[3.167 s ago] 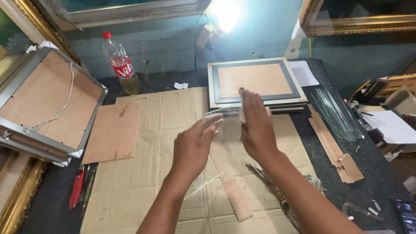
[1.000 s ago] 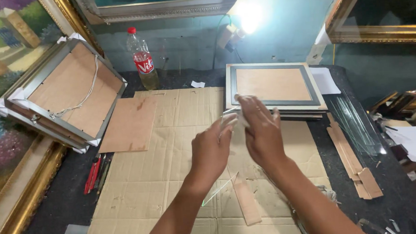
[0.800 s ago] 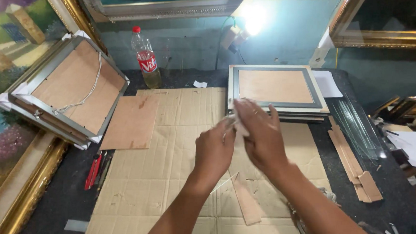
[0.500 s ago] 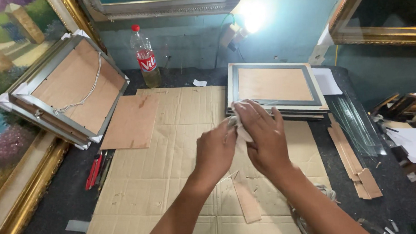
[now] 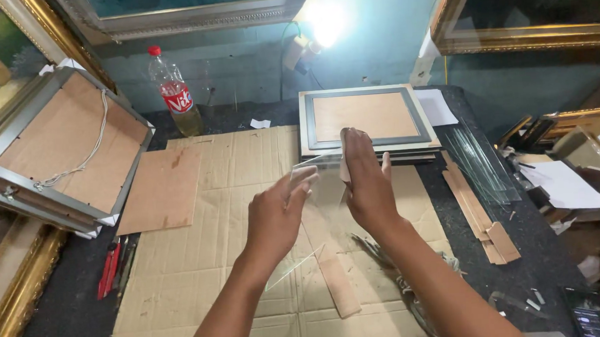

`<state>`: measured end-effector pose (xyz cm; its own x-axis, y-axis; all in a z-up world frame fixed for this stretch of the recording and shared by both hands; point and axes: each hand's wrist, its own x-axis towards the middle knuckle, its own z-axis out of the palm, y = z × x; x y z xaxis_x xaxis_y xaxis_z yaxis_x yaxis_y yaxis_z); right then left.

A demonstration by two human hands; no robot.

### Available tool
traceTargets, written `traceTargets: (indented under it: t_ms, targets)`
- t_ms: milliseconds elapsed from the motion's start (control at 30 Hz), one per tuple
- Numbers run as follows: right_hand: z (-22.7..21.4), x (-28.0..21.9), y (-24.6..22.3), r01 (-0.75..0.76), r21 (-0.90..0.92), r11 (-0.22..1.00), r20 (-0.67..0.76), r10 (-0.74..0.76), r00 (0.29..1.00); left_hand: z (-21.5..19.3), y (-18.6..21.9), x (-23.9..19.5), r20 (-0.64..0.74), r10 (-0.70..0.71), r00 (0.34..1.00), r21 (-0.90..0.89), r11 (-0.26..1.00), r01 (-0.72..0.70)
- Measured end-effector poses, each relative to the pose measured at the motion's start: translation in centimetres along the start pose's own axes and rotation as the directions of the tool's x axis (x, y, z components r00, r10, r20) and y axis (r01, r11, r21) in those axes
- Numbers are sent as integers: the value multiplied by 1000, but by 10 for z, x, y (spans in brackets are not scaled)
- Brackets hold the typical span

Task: Smoothing the edges of a glass pane using a sanding block

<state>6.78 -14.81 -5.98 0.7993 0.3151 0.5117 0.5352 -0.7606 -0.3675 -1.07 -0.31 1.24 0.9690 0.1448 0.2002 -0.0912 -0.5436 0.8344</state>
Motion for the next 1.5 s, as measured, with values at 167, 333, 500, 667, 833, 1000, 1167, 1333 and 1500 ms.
traceTargets:
  t_ms: [167, 333, 500, 667, 833, 1000, 1167, 1333, 1500]
  targets:
    - [-5, -5, -23, 47, 113, 992, 25, -50, 998, -1, -2, 4, 5, -7, 1000, 14, 1000, 7]
    - [11, 6, 13, -33, 177, 984, -5, 34, 999, 2, 2, 4, 2, -3, 1000, 6, 1000, 3]
    - [-13, -7, -53, 113, 199, 973, -19, -111, 994, 19, -18, 15, -38, 91, 995, 150, 985, -84]
    - [-5, 3, -21, 141, 134, 981, 19, -145, 989, 9, -8, 11, -23, 83, 996, 104, 991, -81]
    - [-3, 1, -36, 121, 233, 965, -7, -122, 992, 18, -18, 17, -37, 79, 996, 152, 986, -73]
    - [1, 6, -22, 161, 125, 979, -24, -159, 987, 12, -6, 17, -54, 84, 995, 175, 982, -73]
    - [-7, 0, -47, 291, 69, 954, -116, -282, 953, 22, -29, 22, -19, -3, 1000, 264, 965, 8]
    - [8, 1, -34, 189, 31, 981, -61, -187, 980, 9, -18, 18, -31, 23, 999, 191, 981, -16]
    - [13, 10, -25, 137, 3, 991, -50, -136, 989, 1, -27, 19, -61, 0, 998, 43, 999, 3]
